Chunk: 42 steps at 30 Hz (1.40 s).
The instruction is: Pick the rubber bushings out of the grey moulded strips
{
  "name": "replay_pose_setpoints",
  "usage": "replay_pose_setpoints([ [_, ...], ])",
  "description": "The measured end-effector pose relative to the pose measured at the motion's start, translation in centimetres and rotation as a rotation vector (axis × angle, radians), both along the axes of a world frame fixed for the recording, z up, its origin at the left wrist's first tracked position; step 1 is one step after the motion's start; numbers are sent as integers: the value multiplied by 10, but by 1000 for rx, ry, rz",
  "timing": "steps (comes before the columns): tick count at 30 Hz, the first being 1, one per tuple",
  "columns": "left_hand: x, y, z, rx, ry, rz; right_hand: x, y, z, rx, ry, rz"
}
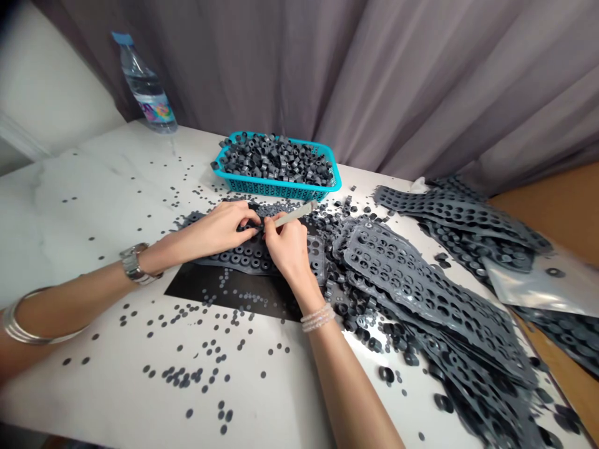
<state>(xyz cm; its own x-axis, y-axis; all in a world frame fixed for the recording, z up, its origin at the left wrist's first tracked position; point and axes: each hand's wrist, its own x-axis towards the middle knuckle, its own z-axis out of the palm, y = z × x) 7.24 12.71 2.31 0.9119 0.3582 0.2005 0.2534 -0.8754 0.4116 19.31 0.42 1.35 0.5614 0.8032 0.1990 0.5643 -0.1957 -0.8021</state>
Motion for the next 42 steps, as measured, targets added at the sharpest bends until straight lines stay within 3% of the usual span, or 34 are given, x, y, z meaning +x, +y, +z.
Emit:
replay_pose_setpoints([
  [6, 3, 3, -5, 8, 26, -78, -4, 2, 4, -30, -60, 14],
  [11, 3, -7, 15, -117, -28, -66, -8, 3, 7, -31, -129, 16],
  [13, -1, -3, 28, -286, -110, -5, -7, 3, 7, -39, -122, 7],
  [17, -14, 19, 47, -896, -382, 196, -3, 2, 2, -27, -26, 4],
  [20, -18, 31, 46, -1240, -406, 231, 3, -3, -4, 82, 104, -35],
  [25, -15, 22, 36, -1554, -354, 267, 16, -18, -3, 245, 248, -153],
  [31, -13, 0, 44, -1715, -313, 230, 21, -26, 2, 321, 370, -159],
  [42, -15, -27, 55, -1796, -232, 181, 16, -27, 6, 286, 375, -175],
])
